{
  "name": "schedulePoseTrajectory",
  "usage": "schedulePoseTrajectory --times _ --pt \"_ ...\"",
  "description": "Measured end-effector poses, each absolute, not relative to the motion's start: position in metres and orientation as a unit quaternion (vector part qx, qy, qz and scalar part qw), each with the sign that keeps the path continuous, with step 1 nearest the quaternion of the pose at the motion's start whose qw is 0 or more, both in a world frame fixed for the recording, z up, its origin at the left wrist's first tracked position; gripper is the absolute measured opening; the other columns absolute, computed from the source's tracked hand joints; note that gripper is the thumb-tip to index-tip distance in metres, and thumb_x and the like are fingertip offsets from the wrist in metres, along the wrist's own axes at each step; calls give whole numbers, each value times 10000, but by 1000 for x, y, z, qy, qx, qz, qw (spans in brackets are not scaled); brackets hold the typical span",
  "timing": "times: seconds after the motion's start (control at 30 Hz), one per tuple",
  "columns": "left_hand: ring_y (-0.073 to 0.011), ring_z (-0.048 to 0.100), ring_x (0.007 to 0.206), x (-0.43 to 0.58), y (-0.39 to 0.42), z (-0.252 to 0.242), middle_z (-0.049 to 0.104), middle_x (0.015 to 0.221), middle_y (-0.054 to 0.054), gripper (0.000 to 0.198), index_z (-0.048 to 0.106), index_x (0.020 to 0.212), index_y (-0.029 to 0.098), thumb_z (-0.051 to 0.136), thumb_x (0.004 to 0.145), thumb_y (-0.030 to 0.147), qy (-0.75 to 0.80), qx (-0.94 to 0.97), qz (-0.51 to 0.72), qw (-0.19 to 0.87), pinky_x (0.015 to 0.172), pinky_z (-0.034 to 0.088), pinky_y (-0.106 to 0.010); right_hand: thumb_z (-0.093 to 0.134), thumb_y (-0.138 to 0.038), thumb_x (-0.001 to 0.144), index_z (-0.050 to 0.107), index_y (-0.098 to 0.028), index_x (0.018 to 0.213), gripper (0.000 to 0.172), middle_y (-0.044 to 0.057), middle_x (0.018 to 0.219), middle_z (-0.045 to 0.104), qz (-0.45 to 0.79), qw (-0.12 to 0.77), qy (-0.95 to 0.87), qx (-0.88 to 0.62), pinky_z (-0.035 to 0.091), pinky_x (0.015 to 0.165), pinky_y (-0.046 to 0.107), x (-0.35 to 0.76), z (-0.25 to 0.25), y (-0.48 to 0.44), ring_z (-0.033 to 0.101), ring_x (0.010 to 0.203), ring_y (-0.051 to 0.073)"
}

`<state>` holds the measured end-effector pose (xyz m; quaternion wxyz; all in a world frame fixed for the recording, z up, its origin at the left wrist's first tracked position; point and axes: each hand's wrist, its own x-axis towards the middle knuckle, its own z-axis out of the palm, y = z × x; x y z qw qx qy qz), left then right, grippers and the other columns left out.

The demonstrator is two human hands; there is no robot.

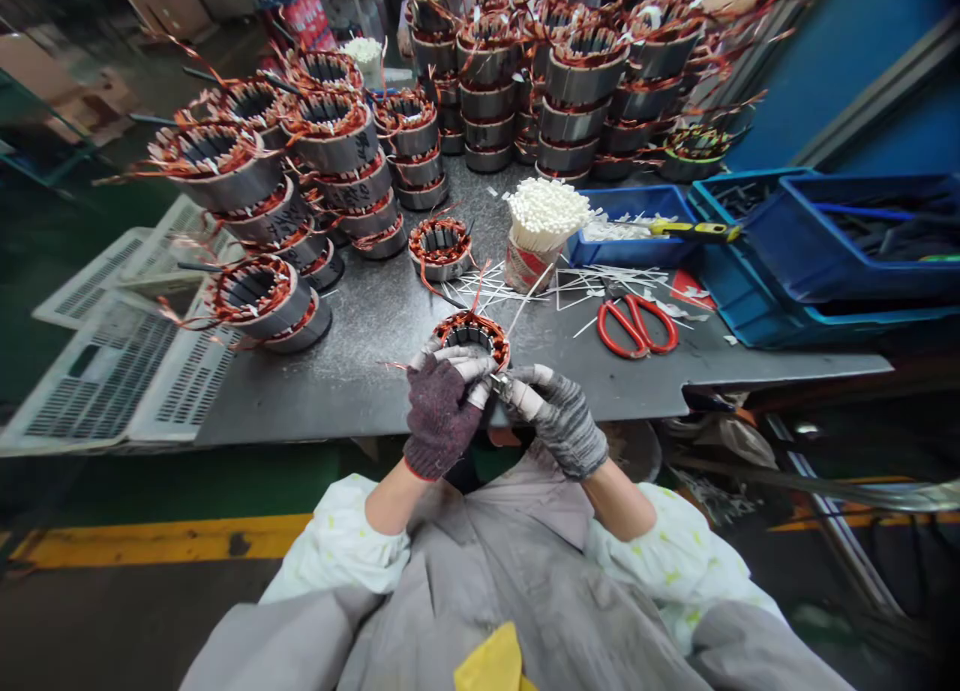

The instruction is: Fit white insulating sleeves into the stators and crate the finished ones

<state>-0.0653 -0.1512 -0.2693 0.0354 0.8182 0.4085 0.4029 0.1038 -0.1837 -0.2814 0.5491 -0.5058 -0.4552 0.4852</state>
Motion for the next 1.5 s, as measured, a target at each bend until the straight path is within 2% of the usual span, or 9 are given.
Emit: schedulePoseTrajectory --times 0.07,0.2,0.4,0.6,0.83,1.1,1.37,1.5 --pt "-214 686 1119 -66 -151 -270 775 1042 -37 134 684 1041 227 576 961 236 400 822 405 31 1110 428 -472 744 -461 768 721 -214 795 250 12 708 709 487 528 -472 -511 533 586 274 104 -281 -180 608 616 143" --pt "-198 694 1084 -64 -152 -271 777 1031 -24 119 675 1040 218 637 930 192 379 812 443 29 1100 437 -443 780 -508 720 683 -210 796 323 -17 598 648 519 513 -435 -528 477 477 258 108 -277 -178 539 502 126" --pt "-211 690 1090 -64 -152 -272 778 1046 -24 153 695 1042 236 606 920 211 394 809 435 37 1079 444 -442 755 -477 742 693 -217 785 271 13 727 728 485 519 -466 -528 548 611 298 109 -278 -181 625 627 160" --pt "-214 700 1094 -67 -152 -269 790 1032 -18 152 694 1074 237 650 929 237 360 825 435 28 1120 429 -468 691 -368 792 717 -228 797 142 23 756 752 376 518 -542 -545 584 691 326 107 -287 -172 687 693 189" --pt "-217 691 1128 -69 -152 -270 787 1061 -29 177 694 1112 235 620 951 224 357 833 423 22 1114 425 -466 735 -403 808 708 -234 796 171 12 743 751 390 552 -524 -518 597 636 306 112 -285 -183 687 653 177" --pt "-215 688 1128 -68 -152 -272 784 1061 -29 191 681 1132 230 618 951 226 352 828 436 27 1107 431 -459 733 -388 823 740 -242 822 146 23 784 779 344 571 -524 -530 602 638 305 112 -287 -183 696 649 176" --pt "-214 691 1126 -68 -153 -272 788 1047 -30 173 686 1109 235 614 953 244 364 828 425 29 1090 436 -454 700 -344 863 750 -247 847 111 22 809 786 264 566 -591 -511 616 712 301 109 -300 -176 735 721 183" --pt "-210 688 1134 -68 -153 -272 787 1067 -25 176 686 1117 242 633 950 250 375 827 417 38 1110 428 -454 698 -321 877 753 -260 857 85 11 808 784 237 583 -582 -515 605 693 298 113 -301 -182 733 717 181"
